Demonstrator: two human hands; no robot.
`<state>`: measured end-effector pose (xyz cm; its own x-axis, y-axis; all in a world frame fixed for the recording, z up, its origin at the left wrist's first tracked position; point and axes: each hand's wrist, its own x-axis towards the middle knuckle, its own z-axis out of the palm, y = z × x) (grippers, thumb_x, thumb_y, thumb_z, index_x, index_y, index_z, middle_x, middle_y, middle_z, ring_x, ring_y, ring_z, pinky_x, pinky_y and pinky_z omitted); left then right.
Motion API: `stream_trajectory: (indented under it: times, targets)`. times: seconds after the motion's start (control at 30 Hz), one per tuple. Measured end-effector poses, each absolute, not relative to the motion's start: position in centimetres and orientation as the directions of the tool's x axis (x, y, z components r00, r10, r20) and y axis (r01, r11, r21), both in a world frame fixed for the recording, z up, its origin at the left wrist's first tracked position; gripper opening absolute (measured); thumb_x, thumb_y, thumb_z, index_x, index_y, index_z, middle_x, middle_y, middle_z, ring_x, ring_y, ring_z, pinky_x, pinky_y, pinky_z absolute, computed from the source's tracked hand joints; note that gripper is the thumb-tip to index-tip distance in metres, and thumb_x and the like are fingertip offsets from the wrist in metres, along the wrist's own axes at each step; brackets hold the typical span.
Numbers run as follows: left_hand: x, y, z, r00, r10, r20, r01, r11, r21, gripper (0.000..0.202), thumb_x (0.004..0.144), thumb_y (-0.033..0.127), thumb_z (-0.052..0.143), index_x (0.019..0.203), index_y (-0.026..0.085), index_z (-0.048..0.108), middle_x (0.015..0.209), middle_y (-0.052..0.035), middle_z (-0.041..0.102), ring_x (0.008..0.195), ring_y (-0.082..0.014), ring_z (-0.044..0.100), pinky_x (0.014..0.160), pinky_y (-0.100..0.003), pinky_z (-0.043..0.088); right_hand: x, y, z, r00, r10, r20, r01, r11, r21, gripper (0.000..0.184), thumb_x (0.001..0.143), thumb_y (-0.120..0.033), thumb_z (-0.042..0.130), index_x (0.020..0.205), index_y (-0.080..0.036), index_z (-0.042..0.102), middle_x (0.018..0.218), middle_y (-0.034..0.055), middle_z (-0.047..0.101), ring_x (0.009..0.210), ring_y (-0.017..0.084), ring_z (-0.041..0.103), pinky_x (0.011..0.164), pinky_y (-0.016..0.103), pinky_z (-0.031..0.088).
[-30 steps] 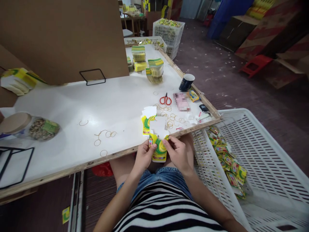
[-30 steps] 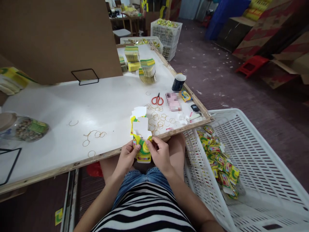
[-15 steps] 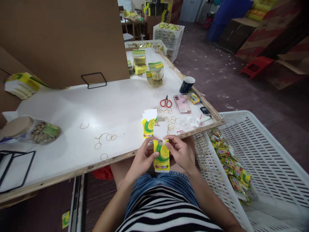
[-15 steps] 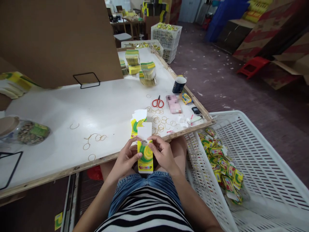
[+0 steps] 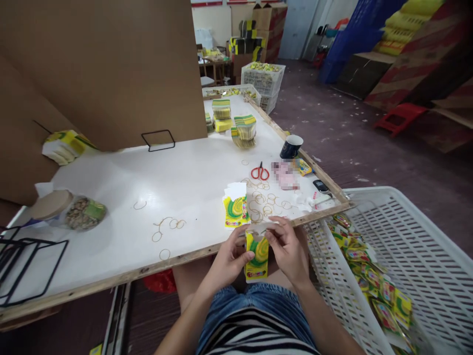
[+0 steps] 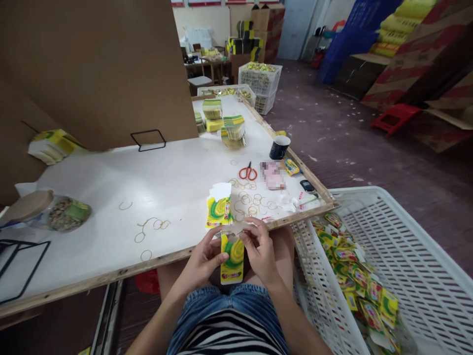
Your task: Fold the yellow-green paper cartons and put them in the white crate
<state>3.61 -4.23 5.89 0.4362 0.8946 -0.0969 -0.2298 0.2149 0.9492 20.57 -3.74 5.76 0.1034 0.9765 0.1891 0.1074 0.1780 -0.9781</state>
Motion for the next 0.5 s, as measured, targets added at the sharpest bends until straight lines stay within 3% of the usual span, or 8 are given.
stream_trajectory:
  times: [0.1,0.2,0.3,0.4,0.5]
  targets:
    - [3.4,-4.0,6.0,0.368,0.926,-0.087,-0.156,0.154,0.976,0.047,0.085,0.032,0.065,0.128,0.022,0.050,0.114,-0.0104,0.067,0.086,-0.0191,0.067,0.079,-0.031,0.053,21.0,-3.5,5.6,0.078,0.954,0.290,0.179,0.272,-0.945,0.019,0.092,-0.034,0.054,0.095,-0.021,0.068,0.097,0.0078,0.069,0.096,0.021,0.064,0.085,0.034,0.051]
    - [3.2,-3.9,5.9,0.294,0.954,-0.051,-0.045,0.068,0.997,0.042,0.087,0.031,0.061,0.127,0.023,0.052,0.119,-0.0096,0.065,0.080,-0.0155,0.065,0.075,-0.028,0.054,21.5,-3.5,5.5,0.060,0.946,0.317,0.163,0.304,-0.939,0.025,0.094,-0.035,0.050,0.090,-0.021,0.071,0.092,0.0072,0.068,0.092,0.021,0.062,0.084,0.034,0.050]
    - [3.2,-4.0,5.8,0.273,0.962,-0.023,0.050,0.010,0.999,0.043,0.088,0.028,0.058,0.131,0.024,0.052,0.122,-0.0086,0.063,0.079,-0.0143,0.064,0.077,-0.028,0.054,21.4,-3.7,5.7,-0.023,0.980,0.199,0.131,0.200,-0.971,0.023,0.090,-0.036,0.056,0.103,-0.021,0.068,0.083,0.0038,0.067,0.078,0.018,0.062,0.070,0.028,0.051]
    - [3.2,-4.2,5.9,0.282,0.959,-0.014,0.101,-0.015,0.995,0.044,0.089,0.025,0.055,0.133,0.024,0.051,0.123,-0.0088,0.063,0.087,-0.0162,0.065,0.082,-0.029,0.053,21.0,-3.8,6.4,-0.128,0.990,0.050,0.180,0.073,-0.981,0.038,0.085,-0.032,0.061,0.120,-0.020,0.057,0.073,-0.0006,0.065,0.064,0.015,0.059,0.057,0.023,0.046]
    - [3.1,-4.4,6.1,0.347,0.937,-0.038,0.093,0.006,0.996,0.045,0.091,0.024,0.052,0.136,0.025,0.046,0.129,-0.0101,0.060,0.094,-0.0172,0.065,0.088,-0.031,0.052,20.7,-3.6,7.1,-0.159,0.987,0.008,0.283,0.053,-0.958,0.034,0.084,-0.028,0.058,0.117,-0.019,0.056,0.068,-0.0025,0.064,0.058,0.013,0.055,0.054,0.021,0.043]
